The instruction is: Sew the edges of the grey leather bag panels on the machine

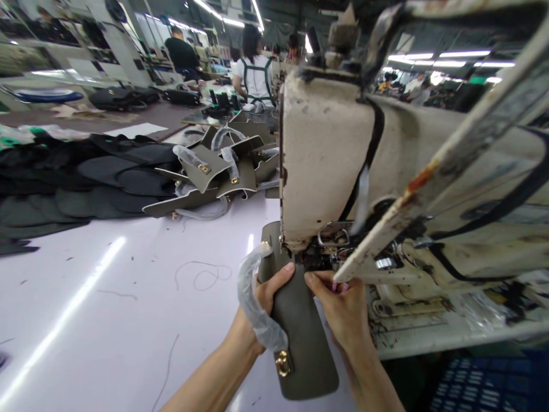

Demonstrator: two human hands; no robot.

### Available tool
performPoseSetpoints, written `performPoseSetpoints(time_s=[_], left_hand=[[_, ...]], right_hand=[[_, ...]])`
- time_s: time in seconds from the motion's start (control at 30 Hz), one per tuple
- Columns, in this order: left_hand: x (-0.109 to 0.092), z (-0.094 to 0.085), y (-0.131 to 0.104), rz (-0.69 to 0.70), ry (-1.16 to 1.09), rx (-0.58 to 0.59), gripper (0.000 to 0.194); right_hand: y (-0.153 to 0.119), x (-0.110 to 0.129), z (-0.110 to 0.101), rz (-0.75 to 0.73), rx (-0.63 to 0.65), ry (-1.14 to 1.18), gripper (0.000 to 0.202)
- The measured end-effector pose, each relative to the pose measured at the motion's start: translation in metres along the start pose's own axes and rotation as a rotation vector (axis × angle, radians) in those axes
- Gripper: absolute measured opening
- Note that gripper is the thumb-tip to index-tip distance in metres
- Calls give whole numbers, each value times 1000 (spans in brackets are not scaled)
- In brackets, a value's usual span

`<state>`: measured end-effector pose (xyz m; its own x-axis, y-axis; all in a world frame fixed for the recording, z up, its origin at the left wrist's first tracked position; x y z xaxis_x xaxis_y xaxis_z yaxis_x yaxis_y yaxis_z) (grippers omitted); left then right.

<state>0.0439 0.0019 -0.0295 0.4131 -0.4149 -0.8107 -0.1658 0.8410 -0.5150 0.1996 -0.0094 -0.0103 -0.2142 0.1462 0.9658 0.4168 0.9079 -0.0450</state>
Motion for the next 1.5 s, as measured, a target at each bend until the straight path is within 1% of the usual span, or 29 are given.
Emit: performPoseSetpoints(time_s=[0.1,0.23,0.3,0.47,0.57,0.8,0.93,1.07,1.2,1.33,1.5], left_hand=[[5,-2,6,-35,1,12,43],[13,0,3,-125,11,140,42],[13,1,0,-143,-17,164,40],[11,4,1,-151,-77,131,38],[9,5,6,-143,-72,127,33],[5,7,6,-145,17,240,37],[3,7,11,-117,43,244,37],[2,8,16,-119,79,258,33],[-4,10,19,-97,100,282,31],[-6,10,24,-133,173,298,32],[-12,14,31,-105,227,368,34]], right_hand=[[0,2,0,-26,-33,-45,27],[-1,1,0,-14,-47,-38,27],[-1,1,-1,-11,-52,-42,27],[0,2,-2,-12,-83,-44,27],[0,2,-4,-23,-133,-66,26],[-2,-4,-3,5,-203,-28,28],[-4,-1,-4,2,-258,-10,26],[-7,-1,-1,21,-258,7,28],[-9,-4,2,47,-286,8,32],[-10,-7,5,65,-304,33,34],[-13,-6,8,87,-305,91,36]])
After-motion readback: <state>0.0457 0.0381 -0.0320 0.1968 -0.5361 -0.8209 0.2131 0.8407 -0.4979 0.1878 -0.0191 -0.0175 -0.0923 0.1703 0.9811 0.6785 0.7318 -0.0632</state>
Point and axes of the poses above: each hand's wrist, its own y-axis towards the middle knuckle, its own z-axis out of the palm, x = y × z, the point moved 8 cm from there along y, towards the middle knuckle, and after that the axes turned 10 degrees about -x, right-handed, at the moved point
